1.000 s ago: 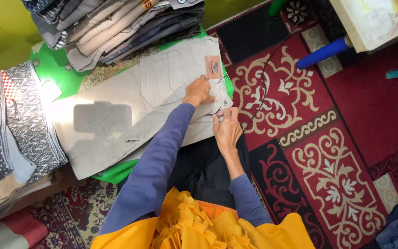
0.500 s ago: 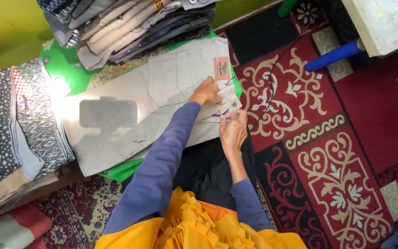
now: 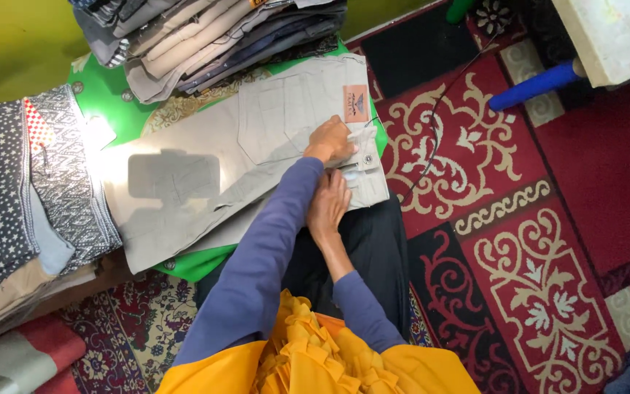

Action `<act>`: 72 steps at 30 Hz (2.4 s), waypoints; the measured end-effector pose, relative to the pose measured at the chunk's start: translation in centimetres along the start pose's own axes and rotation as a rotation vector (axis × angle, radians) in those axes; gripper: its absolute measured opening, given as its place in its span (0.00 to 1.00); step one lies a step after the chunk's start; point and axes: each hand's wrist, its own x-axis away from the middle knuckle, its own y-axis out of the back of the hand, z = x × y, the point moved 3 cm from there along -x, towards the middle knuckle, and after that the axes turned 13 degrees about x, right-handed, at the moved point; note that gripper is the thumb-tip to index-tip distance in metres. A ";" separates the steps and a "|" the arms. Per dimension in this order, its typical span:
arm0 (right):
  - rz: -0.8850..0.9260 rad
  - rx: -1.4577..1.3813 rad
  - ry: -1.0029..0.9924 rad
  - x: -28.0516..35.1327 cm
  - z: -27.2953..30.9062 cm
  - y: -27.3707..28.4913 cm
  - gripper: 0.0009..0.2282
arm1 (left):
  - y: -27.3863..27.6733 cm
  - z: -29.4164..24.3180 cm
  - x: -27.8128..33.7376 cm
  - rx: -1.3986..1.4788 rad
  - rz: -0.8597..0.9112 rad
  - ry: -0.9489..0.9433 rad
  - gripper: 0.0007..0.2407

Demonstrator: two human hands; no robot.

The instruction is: The person folds a dark blue patterned shirt and a pair of light-colored trousers on a green patterned surface. They smooth the fabric, fold the items neatly, and place them on a stack of other folded clothes.

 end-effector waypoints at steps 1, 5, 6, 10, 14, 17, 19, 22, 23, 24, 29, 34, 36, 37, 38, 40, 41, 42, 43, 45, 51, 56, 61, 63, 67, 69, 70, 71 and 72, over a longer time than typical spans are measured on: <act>-0.003 -0.001 0.004 -0.4 -0.3 -0.1 0.10 | -0.4 0.5 1.3 0.001 -0.005 0.000 0.18; 0.173 -0.017 -0.018 -2.1 -2.0 -3.4 0.09 | 1.8 0.1 12.6 0.038 -0.636 -0.474 0.09; 0.169 -0.032 -0.010 -2.7 -2.7 -4.7 0.06 | 2.6 -0.7 17.6 -0.119 -1.021 -0.794 0.06; 0.126 0.021 0.024 -2.5 -1.8 -3.2 0.07 | -3.4 6.1 26.0 -0.182 -0.801 -0.688 0.05; 0.059 0.009 0.056 -2.0 -2.3 -1.6 0.07 | -4.7 11.3 25.6 -0.136 -0.671 -0.378 0.10; -0.004 -0.007 0.084 -2.1 -3.2 -2.8 0.08 | -5.0 13.6 24.0 -0.216 -0.638 -0.148 0.09; -0.040 -0.005 0.095 -2.2 -4.2 -2.8 0.08 | -4.5 13.2 23.6 -0.288 -0.643 -0.141 0.10; -0.155 -0.050 0.139 -2.3 -6.2 -0.4 0.03 | -3.3 12.6 23.2 -0.308 -0.672 -0.107 0.12; -0.212 0.009 0.137 -2.3 -7.2 0.2 0.04 | -3.4 13.3 22.7 -0.263 -0.611 -0.074 0.12; -0.269 0.069 0.136 -2.4 -8.2 0.7 0.05 | -3.4 13.9 22.3 -0.217 -0.550 -0.041 0.12; -0.179 0.006 0.065 -3.3 -13.2 1.6 0.06 | -1.7 11.1 22.7 -0.192 -0.490 0.012 0.13; -0.092 -0.139 0.049 -3.6 -12.6 4.4 0.07 | -1.1 9.9 23.2 -0.164 -0.425 0.092 0.16; -0.115 -0.243 0.027 -4.5 -11.9 7.5 0.12 | -3.4 10.7 22.5 -0.250 -0.381 0.058 0.14; -0.115 -0.240 0.022 -4.8 -11.7 8.2 0.12 | -3.4 9.0 23.1 -0.249 -0.377 0.054 0.14; -0.145 -0.304 0.086 -5.1 -11.4 8.9 0.12 | -3.3 6.7 23.9 -0.234 -0.460 -0.170 0.07; -0.172 -0.366 0.147 -6.0 -11.4 8.3 0.12 | -3.3 3.6 23.8 -0.213 -0.537 -0.394 0.08; -0.158 -0.326 0.154 -6.6 -11.7 7.0 0.13 | -3.3 2.4 23.1 -0.230 -0.626 -0.585 0.07; -0.143 -0.286 0.161 -7.3 -12.0 5.6 0.14 | -3.4 1.1 22.5 -0.245 -0.714 -0.777 0.07; -0.146 -0.285 0.160 -7.8 -11.9 5.4 0.14 | -2.4 -0.5 21.8 -0.246 -0.716 -0.779 0.07; -0.141 -0.283 0.146 -9.0 -11.6 4.7 0.15 | -0.4 -3.5 20.5 -0.322 -0.783 -0.725 0.06; -0.242 -0.248 0.225 -8.5 -11.6 5.0 0.11 | -0.2 0.2 10.5 -0.022 -0.245 -0.279 0.34; -0.222 -0.108 0.268 -3.5 -11.6 6.2 0.10 | -0.9 4.4 5.9 0.087 -0.213 -0.169 0.22; -0.228 -0.090 0.266 -2.2 -11.9 4.7 0.12 | 0.5 4.6 5.1 0.097 -0.113 -0.145 0.12; -0.428 0.060 0.338 -1.7 -11.2 4.2 0.08 | -0.4 6.0 2.9 0.088 -0.041 -0.109 0.12; -0.387 0.096 0.456 -0.4 -8.9 2.9 0.06 | -0.7 6.5 1.6 0.106 -0.001 -0.050 0.14; -0.357 0.105 0.466 -0.2 -8.8 2.3 0.07 | -0.9 6.9 0.5 0.089 0.063 -0.055 0.16; -0.362 0.102 0.473 -0.6 -8.6 2.2 0.07 | -0.1 6.6 0.4 0.089 0.055 -0.054 0.16; -0.365 0.113 0.455 -0.2 -8.6 2.2 0.08 | -0.2 6.4 0.6 0.085 0.079 -0.055 0.17; -0.367 0.124 0.438 0.2 -8.6 2.2 0.08 | -0.3 6.2 0.9 0.081 0.103 -0.056 0.18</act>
